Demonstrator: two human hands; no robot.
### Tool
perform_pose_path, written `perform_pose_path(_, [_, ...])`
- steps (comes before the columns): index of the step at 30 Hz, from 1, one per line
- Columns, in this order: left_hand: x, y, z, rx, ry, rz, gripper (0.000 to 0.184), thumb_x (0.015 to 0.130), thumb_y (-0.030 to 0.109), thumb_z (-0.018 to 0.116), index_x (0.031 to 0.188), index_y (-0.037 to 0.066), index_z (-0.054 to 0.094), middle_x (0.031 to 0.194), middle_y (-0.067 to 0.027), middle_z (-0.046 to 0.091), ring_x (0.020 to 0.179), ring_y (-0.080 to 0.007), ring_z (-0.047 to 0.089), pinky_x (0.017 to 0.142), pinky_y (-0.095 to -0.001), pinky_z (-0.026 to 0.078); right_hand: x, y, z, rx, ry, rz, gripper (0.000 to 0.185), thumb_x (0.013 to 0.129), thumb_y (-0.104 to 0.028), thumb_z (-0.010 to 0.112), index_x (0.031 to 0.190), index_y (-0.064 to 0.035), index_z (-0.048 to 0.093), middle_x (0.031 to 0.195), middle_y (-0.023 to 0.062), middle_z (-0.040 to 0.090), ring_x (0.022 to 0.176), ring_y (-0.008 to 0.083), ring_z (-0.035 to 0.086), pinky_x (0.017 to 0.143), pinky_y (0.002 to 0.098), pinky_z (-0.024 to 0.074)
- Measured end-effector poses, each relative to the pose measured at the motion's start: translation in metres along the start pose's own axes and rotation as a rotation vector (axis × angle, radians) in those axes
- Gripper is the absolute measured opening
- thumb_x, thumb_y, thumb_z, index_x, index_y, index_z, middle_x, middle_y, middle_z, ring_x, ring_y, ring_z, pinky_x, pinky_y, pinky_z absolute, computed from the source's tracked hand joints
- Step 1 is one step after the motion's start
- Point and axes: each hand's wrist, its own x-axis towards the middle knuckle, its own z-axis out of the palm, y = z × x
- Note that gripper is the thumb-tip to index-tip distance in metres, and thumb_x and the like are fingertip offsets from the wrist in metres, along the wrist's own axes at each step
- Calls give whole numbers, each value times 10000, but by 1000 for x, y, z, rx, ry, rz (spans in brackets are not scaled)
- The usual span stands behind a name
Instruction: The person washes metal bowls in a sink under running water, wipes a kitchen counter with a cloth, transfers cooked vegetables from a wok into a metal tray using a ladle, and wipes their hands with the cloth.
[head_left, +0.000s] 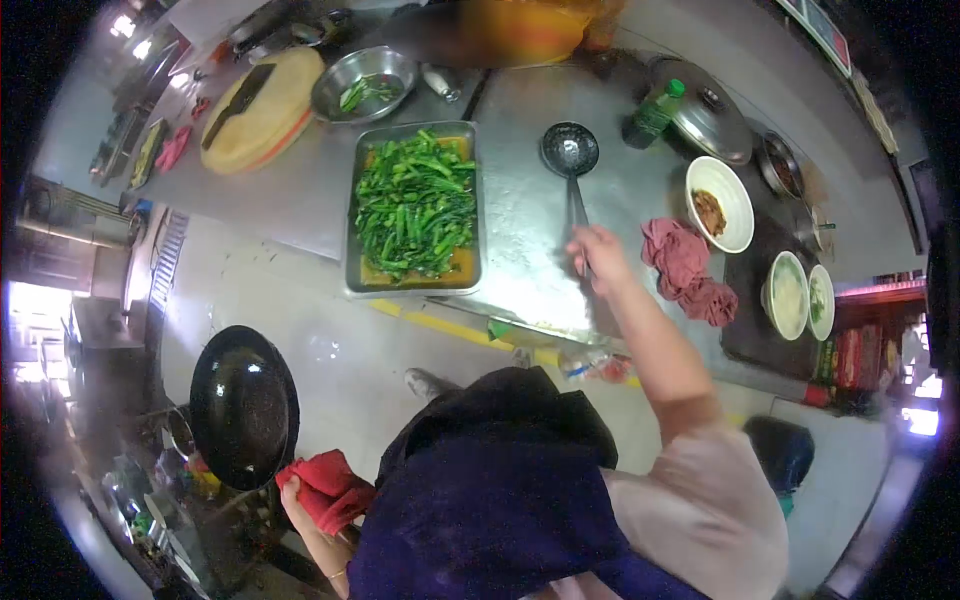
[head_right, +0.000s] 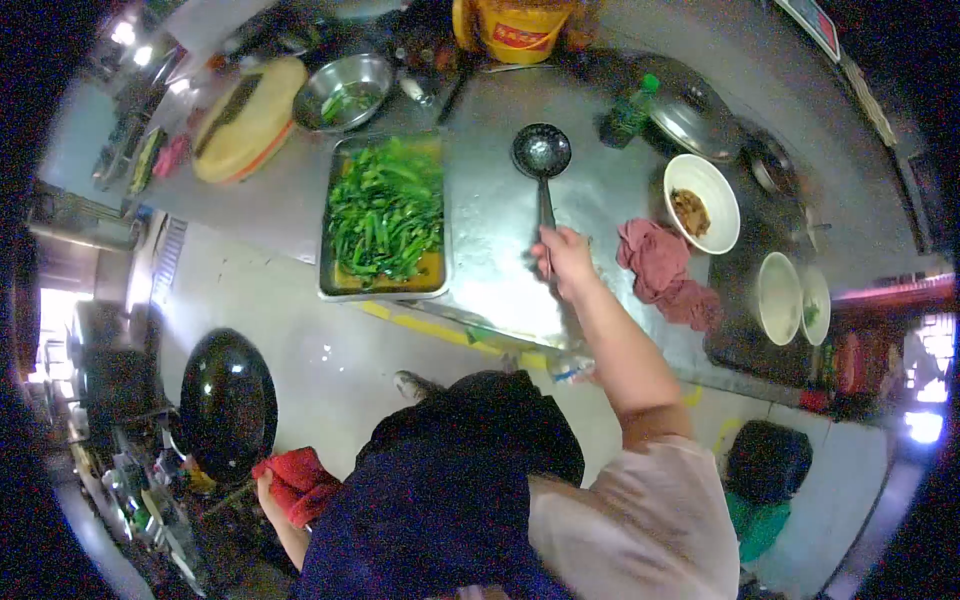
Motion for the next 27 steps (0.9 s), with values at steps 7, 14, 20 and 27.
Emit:
perform_pose_path(7, [12, 43, -18, 113, 229, 173, 434, 728, 244, 605, 1052, -41, 559, 906, -110, 613, 767, -235, 618, 737, -362, 523, 45, -8, 14, -1063, 394, -401, 342, 857, -226, 617, 1087, 24, 574, 930, 166, 635, 791, 244, 612, 692, 362, 477])
perform_pose_path(14, [87, 122, -12, 390, 148, 163, 347, 678, 152, 594, 959, -51, 606, 913, -139, 654, 815, -232, 636, 788, -343, 521, 22, 21, 82, -1087, 427, -1003, 442, 819, -179, 621, 1224, -24, 533, 1149, 225, 578, 1065, 393, 545, 946, 453, 409])
perform_pose_path(20, [171, 166, 33, 336, -118, 79, 335, 693, 108, 588, 986, -53, 595, 947, -143, 658, 851, -233, 642, 818, -352, 519, -44, 13, 134, -1183, 306, -1064, 399, 790, -111, 610, 1177, -27, 560, 1141, 196, 577, 1074, 379, 524, 962, 453, 389])
perform_pose_path(27, [225, 149, 78, 473, -286, -9, 344, 679, 147, 605, 958, -55, 608, 910, -141, 665, 841, -231, 636, 798, -347, 514, 15, 47, 90, -781, 150, -497, 350, 876, -199, 582, 1152, 18, 594, 1081, 175, 643, 982, 265, 607, 878, 353, 461])
